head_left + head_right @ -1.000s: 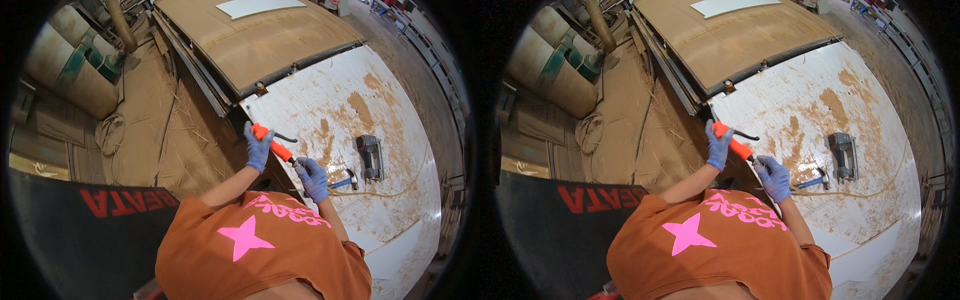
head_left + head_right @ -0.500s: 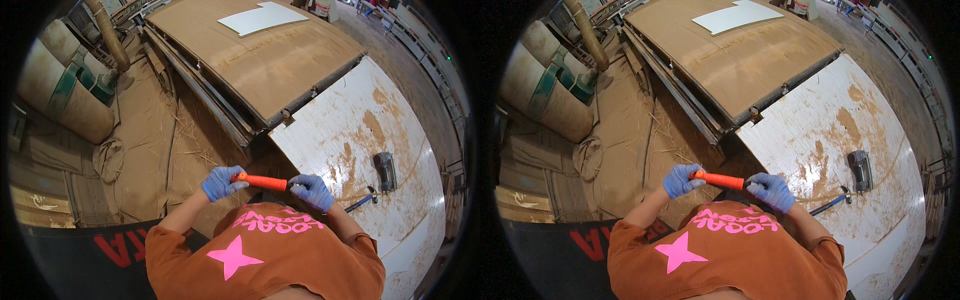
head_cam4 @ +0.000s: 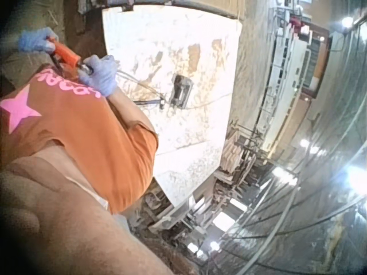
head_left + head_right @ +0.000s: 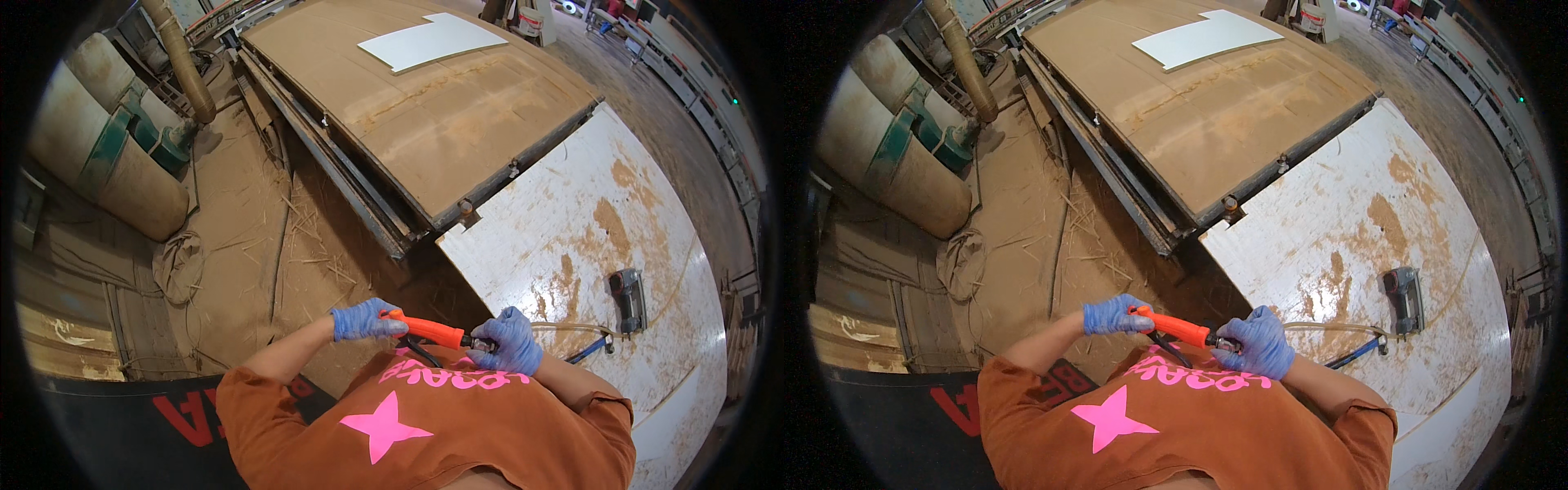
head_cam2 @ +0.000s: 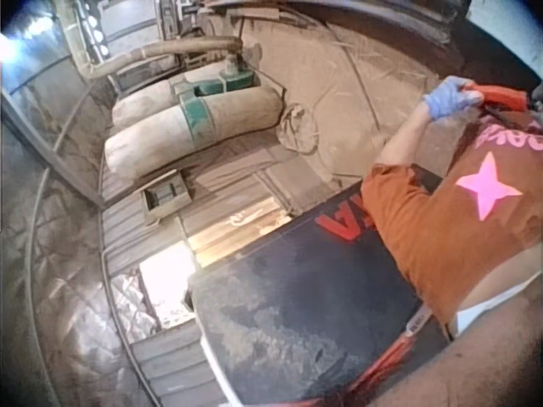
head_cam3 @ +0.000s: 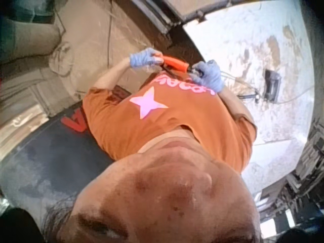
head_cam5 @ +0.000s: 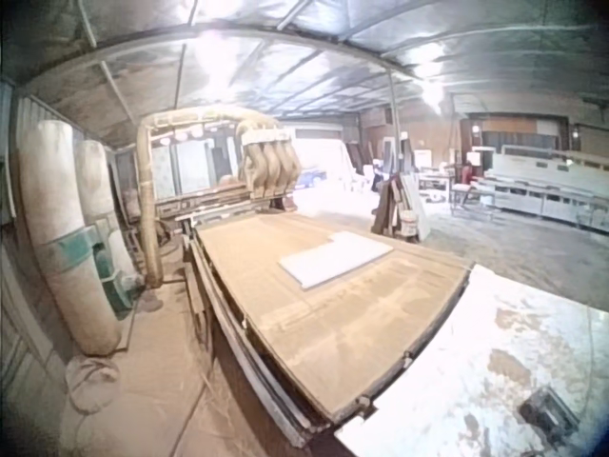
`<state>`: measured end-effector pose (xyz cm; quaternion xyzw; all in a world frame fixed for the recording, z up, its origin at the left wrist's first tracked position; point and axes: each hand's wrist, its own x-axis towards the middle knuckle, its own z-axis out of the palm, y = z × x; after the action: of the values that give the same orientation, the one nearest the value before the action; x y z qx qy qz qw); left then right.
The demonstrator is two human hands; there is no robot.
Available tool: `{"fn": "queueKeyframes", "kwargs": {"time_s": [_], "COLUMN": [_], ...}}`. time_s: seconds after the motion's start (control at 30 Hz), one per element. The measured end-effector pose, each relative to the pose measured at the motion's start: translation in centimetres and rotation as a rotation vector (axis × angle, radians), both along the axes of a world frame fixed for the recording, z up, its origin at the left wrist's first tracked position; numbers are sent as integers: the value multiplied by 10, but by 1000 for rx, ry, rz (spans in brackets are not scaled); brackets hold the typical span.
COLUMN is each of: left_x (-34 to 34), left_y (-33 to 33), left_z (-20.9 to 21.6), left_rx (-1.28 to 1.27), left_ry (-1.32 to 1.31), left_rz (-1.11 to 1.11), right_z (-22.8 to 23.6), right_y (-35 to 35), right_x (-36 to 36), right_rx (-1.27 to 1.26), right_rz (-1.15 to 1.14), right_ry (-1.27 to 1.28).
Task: The person positions white rectangular panels on a CNC machine bed, uses a hammer to tap them into place, and then uses a nail gun to fasten them. They also operate the machine's control panel briefly.
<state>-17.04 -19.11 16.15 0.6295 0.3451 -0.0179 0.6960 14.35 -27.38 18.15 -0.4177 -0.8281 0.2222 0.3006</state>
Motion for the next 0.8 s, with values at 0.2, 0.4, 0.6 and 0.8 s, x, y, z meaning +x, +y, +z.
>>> {"fn": "queueKeyframes", "kwargs": {"time_s": [0.2, 0.4, 0.6, 0.8], "left_x": [19, 37, 52, 66], "left_y": [4, 15, 29, 46], "left_z": [8, 17, 9, 3], "left_rx": [29, 45, 50, 54], "left_ry": [55, 32, 70, 42], "left_rz": [-44, -87, -130, -134], "right_z": [-6, -38, -37, -20], "right_y": [-5, -12, -19, -11], "right_x": [17, 27, 24, 29], "right_rx": [71, -18, -169, -418], "right_rz": [3, -70, -270, -353], "right_ry": [-26, 95, 214, 271]}}
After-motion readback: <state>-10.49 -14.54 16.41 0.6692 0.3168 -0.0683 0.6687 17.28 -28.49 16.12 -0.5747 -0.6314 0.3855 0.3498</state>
